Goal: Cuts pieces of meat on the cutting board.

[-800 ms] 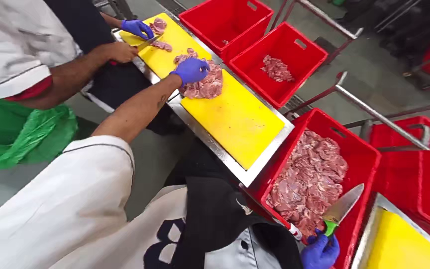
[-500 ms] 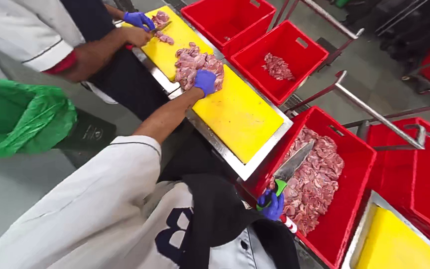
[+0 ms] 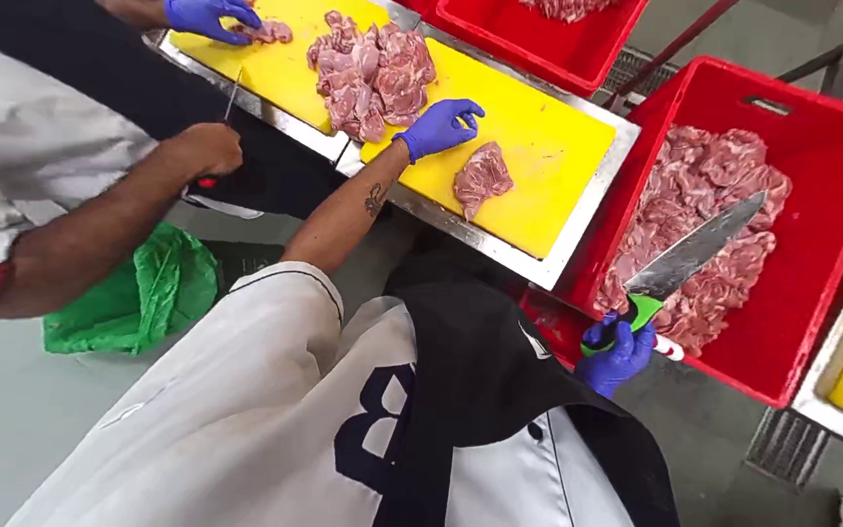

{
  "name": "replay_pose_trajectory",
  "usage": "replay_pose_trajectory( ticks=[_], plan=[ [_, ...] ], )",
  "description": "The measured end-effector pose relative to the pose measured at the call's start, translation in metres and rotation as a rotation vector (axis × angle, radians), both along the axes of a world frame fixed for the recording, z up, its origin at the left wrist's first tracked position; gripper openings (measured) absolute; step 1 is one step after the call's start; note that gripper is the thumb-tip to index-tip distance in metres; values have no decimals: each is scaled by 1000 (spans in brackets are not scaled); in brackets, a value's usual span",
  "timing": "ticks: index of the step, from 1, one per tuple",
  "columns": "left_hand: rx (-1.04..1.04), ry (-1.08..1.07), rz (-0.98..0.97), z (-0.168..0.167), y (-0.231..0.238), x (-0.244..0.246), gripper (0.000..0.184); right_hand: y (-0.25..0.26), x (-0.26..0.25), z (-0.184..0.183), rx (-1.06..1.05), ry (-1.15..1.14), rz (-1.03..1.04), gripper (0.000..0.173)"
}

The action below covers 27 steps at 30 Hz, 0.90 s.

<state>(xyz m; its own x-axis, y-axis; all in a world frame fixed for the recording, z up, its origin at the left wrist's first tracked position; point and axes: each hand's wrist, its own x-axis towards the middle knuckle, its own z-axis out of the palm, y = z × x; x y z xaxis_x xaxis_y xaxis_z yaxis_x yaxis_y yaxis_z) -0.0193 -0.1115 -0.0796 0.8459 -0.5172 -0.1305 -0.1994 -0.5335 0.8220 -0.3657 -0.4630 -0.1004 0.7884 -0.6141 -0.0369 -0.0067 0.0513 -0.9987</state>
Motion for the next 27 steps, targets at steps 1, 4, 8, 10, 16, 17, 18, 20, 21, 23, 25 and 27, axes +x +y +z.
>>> replay_pose_trajectory(
  ticks=[1, 4, 8, 10, 16, 17, 18, 20, 21, 23, 25, 27],
  plan=[
    [-53, 29, -125, -10, -2, 3, 55, 8, 0, 1, -18, 13, -15, 32],
    [35, -76, -492, -19, -17, 16, 71, 38, 11, 6, -32, 39, -37, 35],
    [406, -318, -767, -12, -37, 32, 43, 77, 18, 13, -13, 48, -21, 32],
    [536, -406, -853, -4, -40, 39, 50, 91, 16, 15, -10, 72, -33, 33],
    [1, -199, -906, -10, -7, 45, 37, 120, 8, 14, 36, 116, -168, 34],
    [-75, -91, -850, -3, -6, 44, 36, 121, 9, 13, 38, 112, -185, 34],
    [-153, 27, -782, 8, -7, 41, 31, 120, 11, 12, 38, 105, -199, 34],
    [-301, 260, -691, 31, -15, 38, 22, 116, 13, 12, 31, 92, -213, 32],
    [-347, 352, -654, 43, -19, 39, 19, 112, 14, 12, 23, 82, -212, 31],
    [-318, 451, -547, 64, -23, 42, 22, 103, 20, 13, 4, 66, -204, 31],
    [-110, 485, -453, 69, -20, 44, 33, 94, 24, 15, -19, 60, -184, 31],
    [132, 517, -446, 58, -4, 46, 38, 85, 25, 18, -43, 59, -161, 32]
  ],
)
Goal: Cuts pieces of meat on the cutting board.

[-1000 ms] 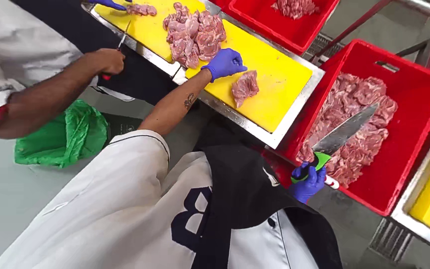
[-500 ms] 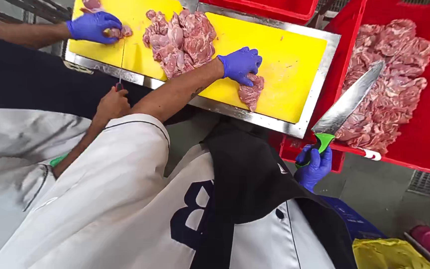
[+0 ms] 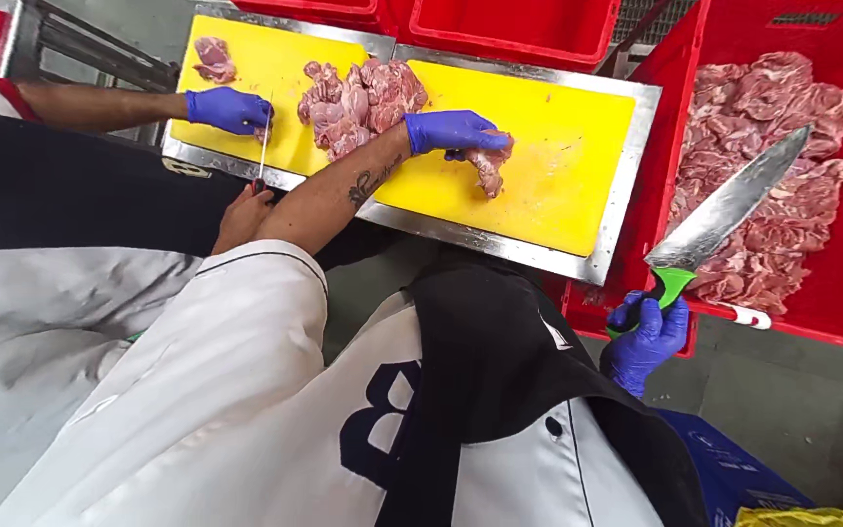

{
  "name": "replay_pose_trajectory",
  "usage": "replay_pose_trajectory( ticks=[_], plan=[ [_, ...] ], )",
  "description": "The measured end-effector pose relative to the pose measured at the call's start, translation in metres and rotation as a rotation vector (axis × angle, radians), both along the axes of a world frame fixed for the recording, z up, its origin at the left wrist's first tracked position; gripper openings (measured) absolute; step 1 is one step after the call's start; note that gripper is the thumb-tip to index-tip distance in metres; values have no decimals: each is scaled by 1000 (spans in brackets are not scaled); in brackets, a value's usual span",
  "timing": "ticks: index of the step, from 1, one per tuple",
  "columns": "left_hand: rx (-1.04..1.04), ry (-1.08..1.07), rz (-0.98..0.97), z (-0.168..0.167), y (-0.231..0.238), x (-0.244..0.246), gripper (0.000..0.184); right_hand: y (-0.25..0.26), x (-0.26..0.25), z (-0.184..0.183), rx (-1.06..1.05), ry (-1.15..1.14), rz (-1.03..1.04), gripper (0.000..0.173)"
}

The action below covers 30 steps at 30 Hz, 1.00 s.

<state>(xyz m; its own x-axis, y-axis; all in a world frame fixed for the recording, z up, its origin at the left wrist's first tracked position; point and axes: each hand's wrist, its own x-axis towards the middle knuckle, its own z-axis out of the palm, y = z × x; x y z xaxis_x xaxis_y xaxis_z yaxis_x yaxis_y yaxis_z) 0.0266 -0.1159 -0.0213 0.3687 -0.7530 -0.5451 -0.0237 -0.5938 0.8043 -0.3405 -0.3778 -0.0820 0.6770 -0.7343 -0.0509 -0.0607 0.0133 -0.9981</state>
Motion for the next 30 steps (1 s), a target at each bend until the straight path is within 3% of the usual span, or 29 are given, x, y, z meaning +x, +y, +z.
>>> replay_pose_trajectory(
  ticks=[2, 4, 6, 8, 10, 12, 15, 18, 21, 23, 25, 27, 28, 30],
  plan=[
    [98, 12, -55, -13, 27, -4, 38, -6, -1, 2, -8, -11, 16, 33],
    [58, -2, -112, -23, 54, -12, 50, -8, -3, 1, -4, -13, 11, 32],
    [56, -121, -127, -35, 71, -26, 55, -11, -8, -2, 11, -12, 3, 30],
    [94, -338, -150, -46, 84, -35, 47, -11, -12, -6, 35, -7, -4, 30],
    [8, -533, -129, -61, 95, -42, 39, -7, -15, -9, 64, 6, 0, 30],
    [-210, -613, -32, -78, 96, -49, 34, -5, -17, -10, 81, 0, 8, 27],
    [-429, -435, 274, -82, 69, -63, 22, -5, -20, -12, 66, -9, 38, 27],
    [-461, -312, 519, -79, 26, -65, 13, -3, -20, -8, 62, -11, 39, 28],
    [-305, -236, 469, -58, -5, -67, 17, 0, -19, -6, 56, -21, 23, 26],
    [-265, -31, 425, -26, -18, -80, 26, 0, -19, -7, 51, -17, 15, 28],
    [-355, 198, 445, 2, -21, -92, 36, 1, -24, -8, 51, -6, 7, 29],
    [-347, 44, 487, 6, -20, -89, 36, 2, -29, -9, 58, -22, -4, 29],
    [-231, -174, 459, -4, -17, -84, 38, 2, -31, -10, 62, -26, -9, 29],
    [113, -539, 258, -38, -13, -82, 58, 4, -37, -13, 66, -26, -22, 29]
  ],
)
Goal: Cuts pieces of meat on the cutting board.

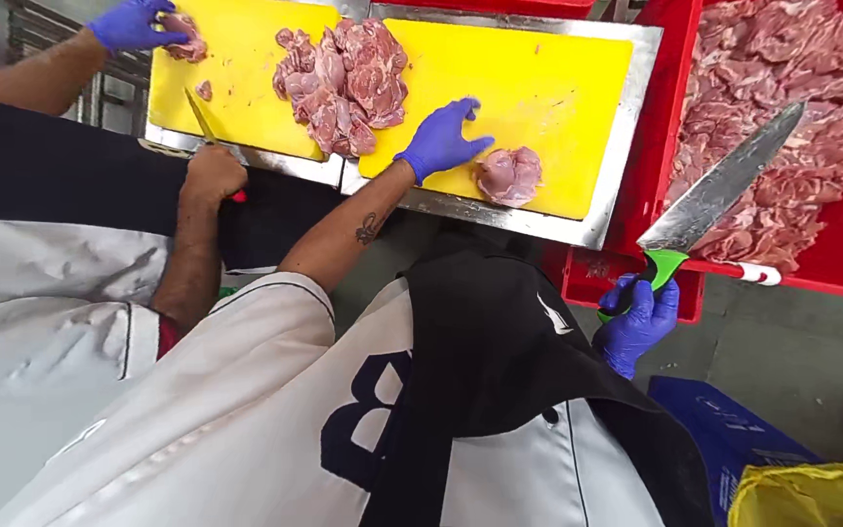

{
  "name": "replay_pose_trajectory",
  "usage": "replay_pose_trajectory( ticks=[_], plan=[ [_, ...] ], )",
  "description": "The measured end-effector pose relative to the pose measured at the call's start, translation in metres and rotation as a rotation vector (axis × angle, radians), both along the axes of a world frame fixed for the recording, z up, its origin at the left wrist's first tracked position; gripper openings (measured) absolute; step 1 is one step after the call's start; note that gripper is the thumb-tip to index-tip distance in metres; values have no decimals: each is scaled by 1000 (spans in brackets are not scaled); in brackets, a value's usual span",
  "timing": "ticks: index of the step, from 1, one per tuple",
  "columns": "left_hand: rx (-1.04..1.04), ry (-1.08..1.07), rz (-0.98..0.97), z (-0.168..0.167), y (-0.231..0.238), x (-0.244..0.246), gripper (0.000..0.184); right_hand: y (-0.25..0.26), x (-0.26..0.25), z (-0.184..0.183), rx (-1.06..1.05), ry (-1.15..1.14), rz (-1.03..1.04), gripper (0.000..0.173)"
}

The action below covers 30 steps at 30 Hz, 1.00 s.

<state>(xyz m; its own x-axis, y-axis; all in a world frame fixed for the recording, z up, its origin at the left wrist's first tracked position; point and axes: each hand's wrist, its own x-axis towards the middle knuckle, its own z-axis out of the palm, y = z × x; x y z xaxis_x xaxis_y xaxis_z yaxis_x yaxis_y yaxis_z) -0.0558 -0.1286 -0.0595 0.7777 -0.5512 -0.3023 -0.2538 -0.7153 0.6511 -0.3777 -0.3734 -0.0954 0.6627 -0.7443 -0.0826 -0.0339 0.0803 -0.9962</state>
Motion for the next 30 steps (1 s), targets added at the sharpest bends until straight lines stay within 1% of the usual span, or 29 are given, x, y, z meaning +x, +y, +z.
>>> replay_pose_trajectory(
  ticks=[1, 3, 5, 7, 9, 10, 13, 15, 16, 17, 18, 19, 20, 21, 22, 23, 24, 25, 26, 27, 28, 29, 30],
  plan=[
    [126, -53, -55, -15, -3, -8, 64, 1, -3, -1, 5, 8, -3, 29],
    [251, -101, -132, -27, -17, -30, 62, 3, -4, -2, 16, 20, -10, 28],
    [264, -91, -118, -26, -33, -42, 50, 5, -4, 0, 25, 23, -12, 27],
    [205, -37, -97, -21, -47, -44, 37, 5, -1, 3, 10, 9, -8, 27],
    [58, 19, -55, -19, -55, -44, 29, 1, 6, 9, -11, -7, 11, 28],
    [-51, 46, -10, -19, -56, -43, 26, -1, 13, 12, -17, -19, 27, 28],
    [-472, 171, 147, -16, -61, -40, 23, -4, 32, 29, -51, -60, 82, 31],
    [-789, 295, 216, -3, -67, -38, 18, -6, 44, 46, -99, -115, 126, 39],
    [-911, 340, 235, 5, -70, -37, 16, -7, 49, 56, -119, -143, 153, 43],
    [-996, 370, 243, 11, -71, -34, 15, -8, 55, 66, -143, -176, 182, 47],
    [-1039, 389, 239, 16, -68, -28, 14, -10, 60, 74, -158, -217, 218, 49],
    [-1029, 391, 226, 17, -61, -22, 14, -11, 65, 82, -166, -251, 266, 50],
    [-948, 361, 210, 15, -50, -14, 14, -12, 71, 91, -173, -263, 324, 50],
    [-783, 282, 200, 8, -36, -6, 15, -12, 78, 99, -194, -235, 391, 52],
    [-559, 165, 199, -3, -21, 1, 20, -9, 87, 105, -219, -167, 449, 55],
    [-305, 32, 200, -15, -6, 6, 27, -2, 97, 109, -236, -77, 489, 56],
    [-117, -82, 204, -26, 5, 6, 35, 6, 109, 109, -242, 28, 530, 57],
    [-27, -204, 206, -34, 14, 3, 38, 15, 121, 104, -241, 129, 575, 56],
    [-29, -332, 204, -40, 20, -2, 35, 25, 133, 94, -238, 225, 621, 56],
    [-91, -444, 172, -45, 23, -6, 28, 37, 143, 78, -225, 305, 673, 56],
    [-155, -503, 104, -52, 23, -14, 24, 48, 145, 58, -201, 377, 723, 56],
    [-175, -509, 20, -60, 23, -23, 24, 55, 141, 38, -179, 446, 769, 56],
    [-144, -502, -46, -67, 23, -28, 26, 56, 133, 20, -157, 496, 800, 55]
  ],
)
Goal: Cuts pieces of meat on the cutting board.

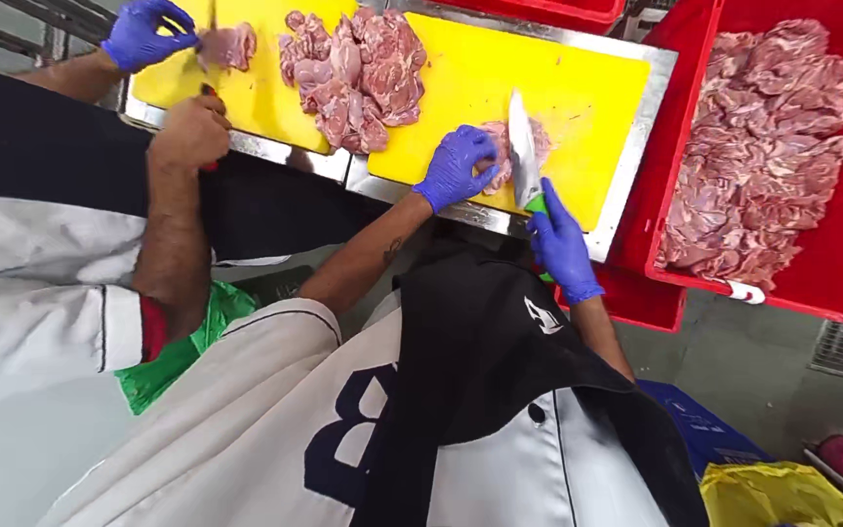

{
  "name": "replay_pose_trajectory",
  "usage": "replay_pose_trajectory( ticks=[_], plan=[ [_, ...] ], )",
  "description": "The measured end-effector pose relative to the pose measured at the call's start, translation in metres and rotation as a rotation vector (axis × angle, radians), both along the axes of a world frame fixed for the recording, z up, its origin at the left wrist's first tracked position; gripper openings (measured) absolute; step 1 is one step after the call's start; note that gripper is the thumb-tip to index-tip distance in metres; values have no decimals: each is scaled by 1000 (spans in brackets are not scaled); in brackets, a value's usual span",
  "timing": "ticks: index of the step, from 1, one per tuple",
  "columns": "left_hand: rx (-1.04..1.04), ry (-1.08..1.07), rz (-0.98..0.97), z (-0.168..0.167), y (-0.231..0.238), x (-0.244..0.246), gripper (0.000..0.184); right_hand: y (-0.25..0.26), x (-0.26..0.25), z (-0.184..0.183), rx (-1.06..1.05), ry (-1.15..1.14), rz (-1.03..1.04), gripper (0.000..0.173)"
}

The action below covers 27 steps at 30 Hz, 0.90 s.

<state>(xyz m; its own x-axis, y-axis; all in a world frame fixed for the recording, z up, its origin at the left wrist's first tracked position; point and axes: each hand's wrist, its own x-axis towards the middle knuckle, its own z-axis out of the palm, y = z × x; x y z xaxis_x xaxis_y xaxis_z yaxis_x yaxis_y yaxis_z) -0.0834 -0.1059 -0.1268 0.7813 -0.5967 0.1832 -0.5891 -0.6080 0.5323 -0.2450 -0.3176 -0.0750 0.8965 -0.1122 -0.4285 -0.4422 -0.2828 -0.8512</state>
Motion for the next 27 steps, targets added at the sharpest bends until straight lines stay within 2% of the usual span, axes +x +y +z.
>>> replay_pose_trajectory(
  ticks=[3, 6, 9, 13, 16, 19, 22, 24, 27],
  plan=[
    [100, 6, -15, -4, 2, 3, 26, -19, -36, -22, -3, 68, -65, 54],
    [115, 10, 19, -3, -2, -6, 26, -29, -54, -12, -266, 37, -113, 52],
    [34, -21, -2, -5, -9, -16, 32, -18, -43, 13, -557, -84, 58, 51],
    [-30, -49, -30, -13, -10, -25, 28, 4, -41, 28, -714, -81, 304, 51],
    [-55, -57, -27, -15, -8, -24, 27, 11, -22, 26, -757, -42, 351, 51],
    [-72, -56, -31, -16, -7, -27, 27, 31, 33, 18, -745, -14, 352, 56],
    [-3, -60, -52, -12, -6, -25, 28, 48, 74, 13, -740, -56, 315, 57],
    [62, -70, -55, -9, -5, -23, 29, 44, 63, 13, -742, -28, 336, 57],
    [138, -75, -59, -6, -1, -6, 28, 17, -9, 20, -765, 44, 411, 54]
  ],
)
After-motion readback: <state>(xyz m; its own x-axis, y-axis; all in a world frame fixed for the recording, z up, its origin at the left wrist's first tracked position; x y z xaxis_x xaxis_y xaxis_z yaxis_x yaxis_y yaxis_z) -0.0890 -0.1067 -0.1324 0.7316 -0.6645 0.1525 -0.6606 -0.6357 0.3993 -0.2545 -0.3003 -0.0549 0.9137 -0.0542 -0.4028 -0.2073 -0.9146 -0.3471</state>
